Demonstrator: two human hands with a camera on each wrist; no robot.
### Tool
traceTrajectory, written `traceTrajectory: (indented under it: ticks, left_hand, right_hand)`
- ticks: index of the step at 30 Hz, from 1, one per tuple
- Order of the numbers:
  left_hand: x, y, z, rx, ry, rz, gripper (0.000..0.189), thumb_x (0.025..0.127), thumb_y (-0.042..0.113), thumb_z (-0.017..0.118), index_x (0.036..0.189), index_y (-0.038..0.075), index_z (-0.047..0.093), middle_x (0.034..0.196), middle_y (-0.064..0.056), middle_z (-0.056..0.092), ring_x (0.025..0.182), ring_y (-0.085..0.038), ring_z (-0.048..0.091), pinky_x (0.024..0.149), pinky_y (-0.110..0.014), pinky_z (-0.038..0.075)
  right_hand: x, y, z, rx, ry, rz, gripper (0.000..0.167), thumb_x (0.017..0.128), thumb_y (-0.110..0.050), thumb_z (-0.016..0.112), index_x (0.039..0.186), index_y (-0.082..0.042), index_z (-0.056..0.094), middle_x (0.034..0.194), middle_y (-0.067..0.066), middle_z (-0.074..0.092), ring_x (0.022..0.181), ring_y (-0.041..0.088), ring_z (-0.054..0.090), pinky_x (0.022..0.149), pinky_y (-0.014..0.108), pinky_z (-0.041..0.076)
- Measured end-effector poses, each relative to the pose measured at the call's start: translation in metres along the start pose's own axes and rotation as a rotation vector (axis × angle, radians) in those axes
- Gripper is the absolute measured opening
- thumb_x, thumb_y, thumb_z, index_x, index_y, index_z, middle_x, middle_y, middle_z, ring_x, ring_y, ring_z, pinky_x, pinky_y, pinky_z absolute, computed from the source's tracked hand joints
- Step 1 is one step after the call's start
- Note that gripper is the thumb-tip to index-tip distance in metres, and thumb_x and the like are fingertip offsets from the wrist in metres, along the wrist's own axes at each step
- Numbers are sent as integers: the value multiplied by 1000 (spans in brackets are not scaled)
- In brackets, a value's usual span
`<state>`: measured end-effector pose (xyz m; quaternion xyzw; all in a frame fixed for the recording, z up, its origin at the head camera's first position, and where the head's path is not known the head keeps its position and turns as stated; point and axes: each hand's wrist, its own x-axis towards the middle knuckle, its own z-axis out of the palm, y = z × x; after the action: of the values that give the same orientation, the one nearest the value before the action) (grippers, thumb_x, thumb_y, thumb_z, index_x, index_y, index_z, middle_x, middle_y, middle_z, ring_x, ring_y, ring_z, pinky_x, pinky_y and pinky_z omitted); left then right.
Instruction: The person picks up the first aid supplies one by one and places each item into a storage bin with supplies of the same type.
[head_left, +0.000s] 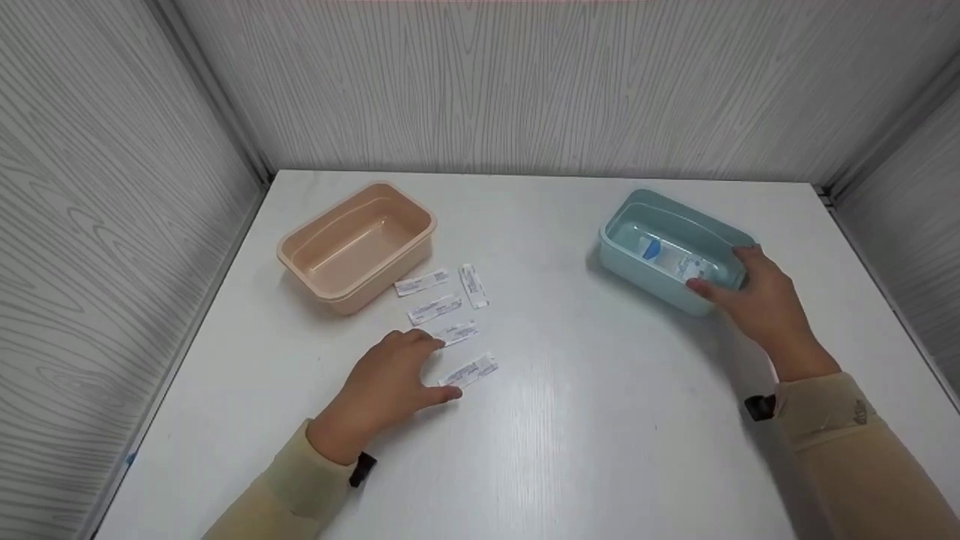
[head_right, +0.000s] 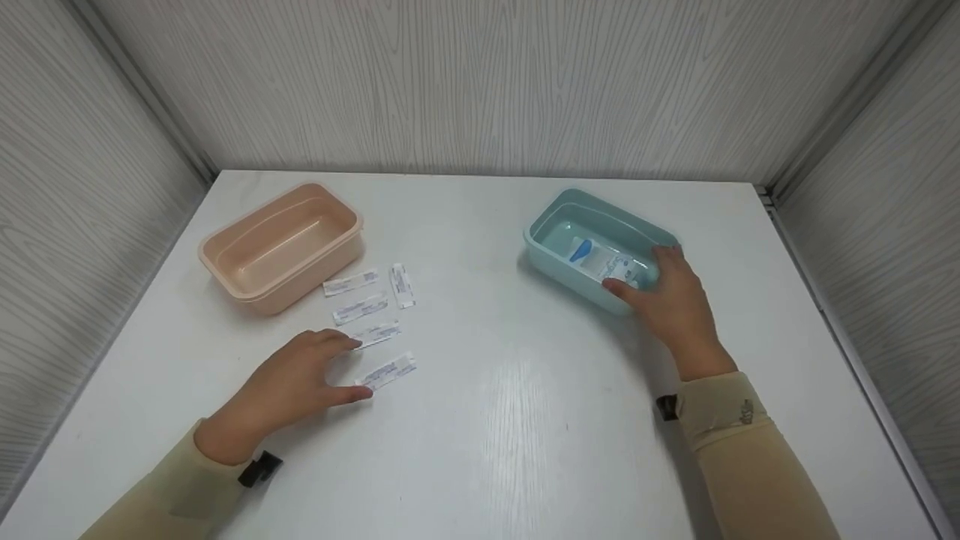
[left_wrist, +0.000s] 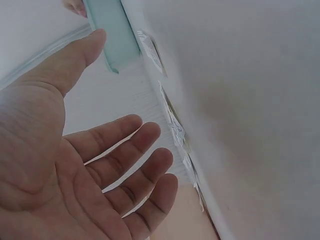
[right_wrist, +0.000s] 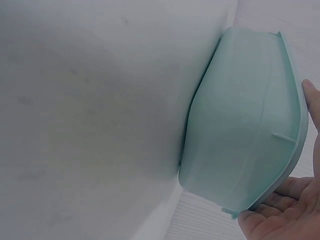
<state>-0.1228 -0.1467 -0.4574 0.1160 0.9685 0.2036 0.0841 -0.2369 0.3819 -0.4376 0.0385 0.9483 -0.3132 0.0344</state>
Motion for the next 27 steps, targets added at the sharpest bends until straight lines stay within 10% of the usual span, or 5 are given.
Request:
traceTrajectory:
  ticks: [27]
  left_hand:
    - [8,6,7,-16,-68,-32,32,98,25,91,124,7,87,115,-5,78,105,-23,67,105,-45,59]
  right_hand:
    - [-16,4,1,-126,1,-36,127,98,-85,65,178,4,22,186,36,6,169,65,20,128,86,27]
